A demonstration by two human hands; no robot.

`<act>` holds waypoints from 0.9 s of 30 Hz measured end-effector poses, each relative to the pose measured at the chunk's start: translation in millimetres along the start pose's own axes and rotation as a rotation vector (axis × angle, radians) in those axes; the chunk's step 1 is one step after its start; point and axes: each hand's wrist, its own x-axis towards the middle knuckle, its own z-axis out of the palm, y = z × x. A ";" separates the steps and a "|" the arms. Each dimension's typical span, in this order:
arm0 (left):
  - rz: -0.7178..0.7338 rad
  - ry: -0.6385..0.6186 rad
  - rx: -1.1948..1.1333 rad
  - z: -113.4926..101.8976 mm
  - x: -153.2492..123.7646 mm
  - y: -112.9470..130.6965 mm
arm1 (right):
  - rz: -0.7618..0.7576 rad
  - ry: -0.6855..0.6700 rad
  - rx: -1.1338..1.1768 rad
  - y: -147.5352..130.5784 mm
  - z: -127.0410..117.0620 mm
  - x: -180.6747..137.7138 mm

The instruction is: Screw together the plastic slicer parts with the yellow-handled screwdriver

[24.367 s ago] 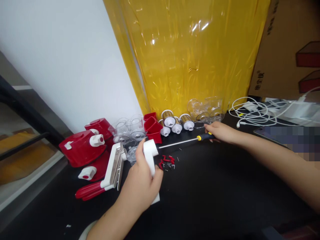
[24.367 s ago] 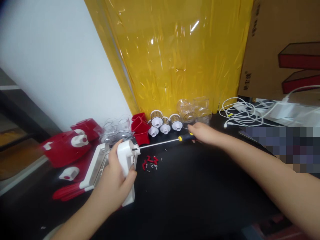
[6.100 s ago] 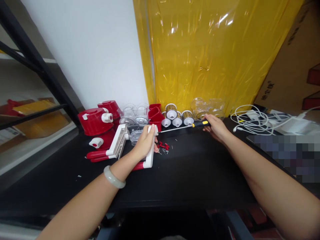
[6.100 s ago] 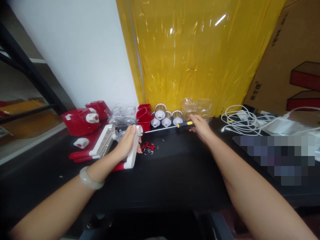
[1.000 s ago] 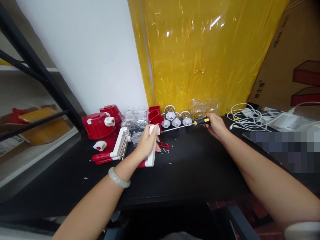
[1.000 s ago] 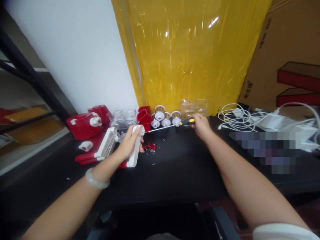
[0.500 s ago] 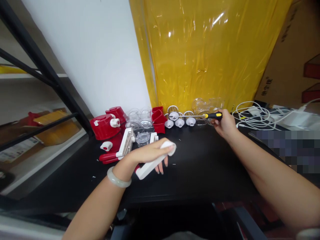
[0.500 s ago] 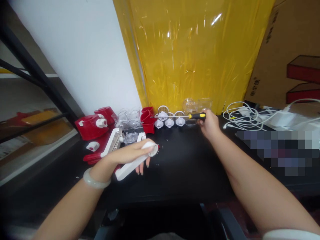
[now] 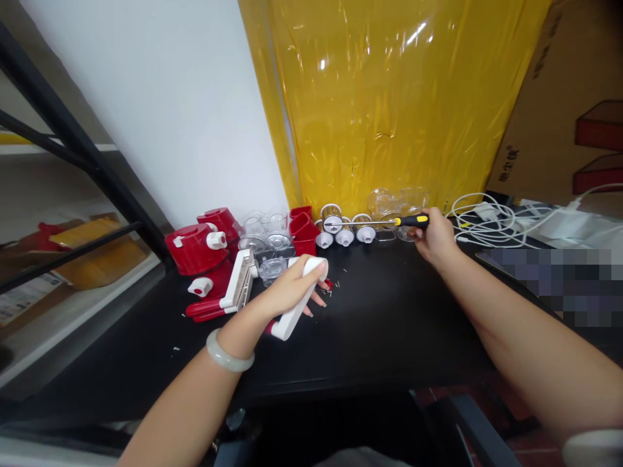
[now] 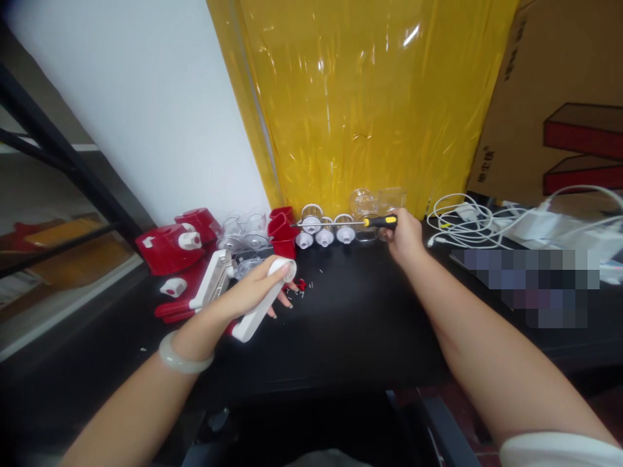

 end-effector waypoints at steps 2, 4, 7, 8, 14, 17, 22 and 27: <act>0.051 0.062 -0.156 -5.6 0.9 1.9 | -0.031 -0.017 0.000 -3.6 2.5 -1.5; 0.136 0.093 -0.310 -12.4 0.6 4.8 | -0.076 -0.059 0.007 -8.1 7.9 -8.1; 0.345 0.087 -0.465 -21.2 -1.8 8.7 | -0.157 -0.142 0.047 -15.5 18.8 -27.8; 0.424 0.081 -0.497 -23.0 -2.8 9.0 | -0.181 -0.160 0.051 -18.0 22.4 -36.1; 0.807 0.170 -0.511 -18.0 -7.7 0.9 | -0.300 -0.136 0.024 -29.1 36.3 -77.9; 1.019 0.341 -0.432 -11.6 -4.5 -5.4 | -0.329 -0.136 0.006 -30.5 38.8 -86.9; 1.303 0.623 -0.241 -13.4 14.5 -19.6 | -0.352 -0.155 -0.011 -29.2 38.2 -89.5; 1.105 0.778 -0.055 -24.0 23.2 -37.7 | -0.359 -0.137 -0.034 -29.4 38.2 -89.1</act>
